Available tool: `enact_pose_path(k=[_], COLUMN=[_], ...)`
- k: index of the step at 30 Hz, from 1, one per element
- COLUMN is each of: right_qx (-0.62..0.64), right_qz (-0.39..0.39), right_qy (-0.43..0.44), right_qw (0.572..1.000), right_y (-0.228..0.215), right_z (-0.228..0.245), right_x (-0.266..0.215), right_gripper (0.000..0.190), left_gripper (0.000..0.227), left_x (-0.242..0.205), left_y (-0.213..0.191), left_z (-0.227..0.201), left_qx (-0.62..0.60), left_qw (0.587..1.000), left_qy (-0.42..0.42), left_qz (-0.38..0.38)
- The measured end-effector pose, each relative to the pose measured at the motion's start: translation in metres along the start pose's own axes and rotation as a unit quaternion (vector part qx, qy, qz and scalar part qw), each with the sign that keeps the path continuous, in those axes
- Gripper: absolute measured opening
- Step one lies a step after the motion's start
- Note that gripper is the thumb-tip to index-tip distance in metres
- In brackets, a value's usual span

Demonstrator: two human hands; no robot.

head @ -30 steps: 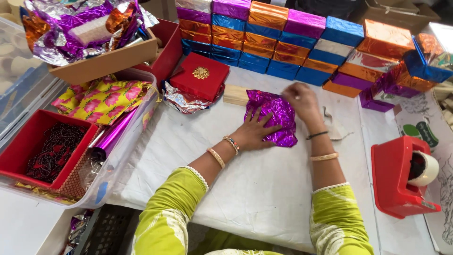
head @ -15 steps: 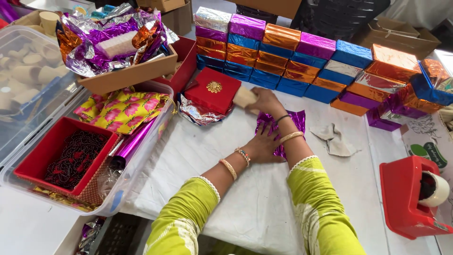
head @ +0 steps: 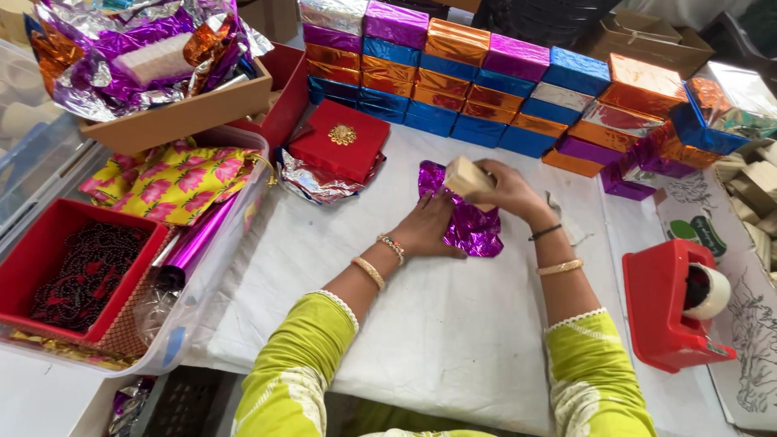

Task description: The person wraps small rectangular boxes with shiny metallic foil sheets in purple, silver, and blue. They fold the foil around each box, tuck the edges, and secure the package with clear tape from a red dispenser. Wrapped boxes are stacked in rows on the table.

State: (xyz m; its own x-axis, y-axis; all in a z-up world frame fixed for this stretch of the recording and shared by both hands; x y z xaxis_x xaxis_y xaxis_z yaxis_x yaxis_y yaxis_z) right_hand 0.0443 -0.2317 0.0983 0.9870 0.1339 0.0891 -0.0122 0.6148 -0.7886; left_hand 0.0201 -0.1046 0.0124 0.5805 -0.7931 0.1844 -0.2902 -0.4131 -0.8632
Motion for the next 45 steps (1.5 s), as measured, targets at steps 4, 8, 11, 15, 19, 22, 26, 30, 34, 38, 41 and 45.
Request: enact_pose_path(k=[4, 8, 11, 15, 19, 22, 26, 30, 34, 38, 41, 45], right_qx=[-0.036, -0.035, -0.032, -0.047, -0.035, -0.083, -0.088, -0.110, 0.057, 0.067, 0.052, 0.008], right_qz=[0.012, 0.012, 0.001, 0.001, 0.005, 0.021, 0.056, 0.071, 0.096, 0.091, 0.110, 0.106], right_qy=[-0.011, -0.017, -0.043, -0.050, -0.065, -0.104, -0.089, -0.107, -0.043, -0.094, -0.058, -0.095], right_qw=[0.999, 0.999, 0.999, 0.998, 0.997, 0.991, 0.990, 0.986, 0.993, 0.989, 0.991, 0.990], right_y=[0.017, 0.033, 0.038, 0.039, 0.041, 0.048, 0.053, 0.055, 0.051, 0.045, 0.042, 0.033], right_z=[-0.019, -0.032, -0.038, -0.039, -0.037, -0.030, -0.036, -0.036, -0.038, -0.032, -0.034, -0.026], right_x=[-0.007, -0.008, -0.010, -0.010, -0.011, -0.012, -0.012, -0.015, -0.016, -0.016, -0.019, -0.023], right_gripper=[0.069, 0.073, 0.074, 0.071, 0.074, 0.077, 0.080, 0.079, 0.067, 0.045, 0.040, 0.029], left_gripper=[0.127, 0.129, 0.122, 0.100, 0.060, 0.053, 0.052, 0.058, 0.048, 0.054, 0.038, 0.015], left_x=[-0.002, -0.001, -0.004, -0.007, -0.013, -0.017, -0.019, -0.019, -0.020, -0.019, -0.012, -0.010], left_y=[-0.001, -0.008, -0.008, -0.022, -0.053, -0.063, -0.063, -0.054, -0.057, -0.054, -0.043, -0.061], left_z=[0.003, 0.005, 0.013, 0.021, 0.027, 0.029, -0.019, -0.027, -0.042, -0.061, -0.047, -0.028], left_qx=[-0.032, -0.045, -0.057, -0.042, -0.046, -0.046, 0.009, 0.135, 0.133, 0.163, 0.191, 0.108], left_qw=[0.999, 0.998, 0.997, 0.990, 0.989, 0.998, 0.997, 0.984, 0.988, 0.975, 0.968, 0.972], left_qy=[-0.018, 0.032, 0.043, 0.135, 0.132, -0.039, 0.079, 0.105, 0.074, 0.134, 0.136, 0.109], left_qz=[0.010, -0.032, -0.005, 0.003, -0.048, 0.018, -0.017, -0.045, 0.006, -0.065, -0.090, -0.179])
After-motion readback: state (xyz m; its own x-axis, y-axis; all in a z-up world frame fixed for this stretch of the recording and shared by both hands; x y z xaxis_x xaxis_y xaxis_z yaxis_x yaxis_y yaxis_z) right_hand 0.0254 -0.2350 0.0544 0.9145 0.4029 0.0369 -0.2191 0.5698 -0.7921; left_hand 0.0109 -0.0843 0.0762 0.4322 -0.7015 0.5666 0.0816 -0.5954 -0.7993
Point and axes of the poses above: each hand's wrist, its own x-axis towards the middle knuckle, its own y-axis out of the palm, z = x × y, the point moved 9 cm from there along x, towards the middle knuckle, and after that the axes turned 7 degrees about -x, right-handed, at the moved point
